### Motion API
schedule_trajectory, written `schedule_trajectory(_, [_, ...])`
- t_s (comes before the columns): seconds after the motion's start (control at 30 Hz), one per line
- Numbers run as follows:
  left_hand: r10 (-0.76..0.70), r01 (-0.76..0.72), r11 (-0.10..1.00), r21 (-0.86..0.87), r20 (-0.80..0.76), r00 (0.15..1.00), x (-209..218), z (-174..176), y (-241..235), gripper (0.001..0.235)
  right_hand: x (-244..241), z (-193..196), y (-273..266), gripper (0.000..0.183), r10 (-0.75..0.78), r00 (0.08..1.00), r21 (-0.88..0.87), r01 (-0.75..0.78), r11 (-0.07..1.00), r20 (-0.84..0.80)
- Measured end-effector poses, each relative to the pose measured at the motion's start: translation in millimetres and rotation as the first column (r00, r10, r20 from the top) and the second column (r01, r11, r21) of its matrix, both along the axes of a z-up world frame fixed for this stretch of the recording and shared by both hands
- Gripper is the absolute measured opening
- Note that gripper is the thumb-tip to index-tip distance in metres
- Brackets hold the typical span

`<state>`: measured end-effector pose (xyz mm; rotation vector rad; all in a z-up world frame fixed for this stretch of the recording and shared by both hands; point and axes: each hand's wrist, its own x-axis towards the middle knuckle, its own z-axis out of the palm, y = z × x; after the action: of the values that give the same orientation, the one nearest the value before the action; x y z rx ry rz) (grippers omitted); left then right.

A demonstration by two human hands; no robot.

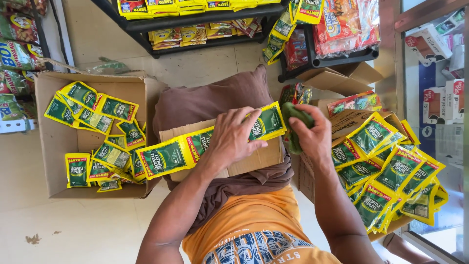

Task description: The person wipes dust off individual detergent packets with a cloth, holding each packet in one hand and wiping with the other, then flipping the packets to wipe the other side.

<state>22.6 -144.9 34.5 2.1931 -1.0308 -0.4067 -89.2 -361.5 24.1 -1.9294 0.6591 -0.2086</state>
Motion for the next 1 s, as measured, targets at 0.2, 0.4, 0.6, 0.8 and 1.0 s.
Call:
schedule_trajectory(0.2, [-0.077, 0.074, 0.997, 0.037, 0.072, 0.994, -8, -2, 0, 0.103, -7, 17, -14, 0.031, 0.001, 0.979, -0.115, 0.023, 0.993, 0.205])
schedule_trajectory(0.4, [-0.098, 0.097, 0.995, 0.022, 0.057, 0.994, -9, -9, 2, 0.091, 14, 12, 7, 0.032, 0.22, 0.964, -0.265, -0.175, 0.948, 0.151])
schedule_trajectory(0.6, [-0.056, 0.052, 0.998, 0.045, 0.08, 0.995, -7, -7, -5, 0.092, -14, -5, 23, 0.028, 0.341, 0.939, -0.357, -0.302, 0.884, 0.049])
schedule_trajectory(0.8, [-0.055, 0.039, 0.994, 0.1, 0.163, 0.985, -13, -34, -11, 0.092, -6, -18, 15, 0.026, 0.311, 0.95, -0.413, -0.277, 0.868, 0.017])
schedule_trajectory(1.0, [-0.001, -0.021, 0.992, 0.125, 0.178, 0.984, -16, -32, -14, 0.094, 25, -14, 17, 0.026, 0.264, 0.964, -0.432, -0.232, 0.871, 0.013])
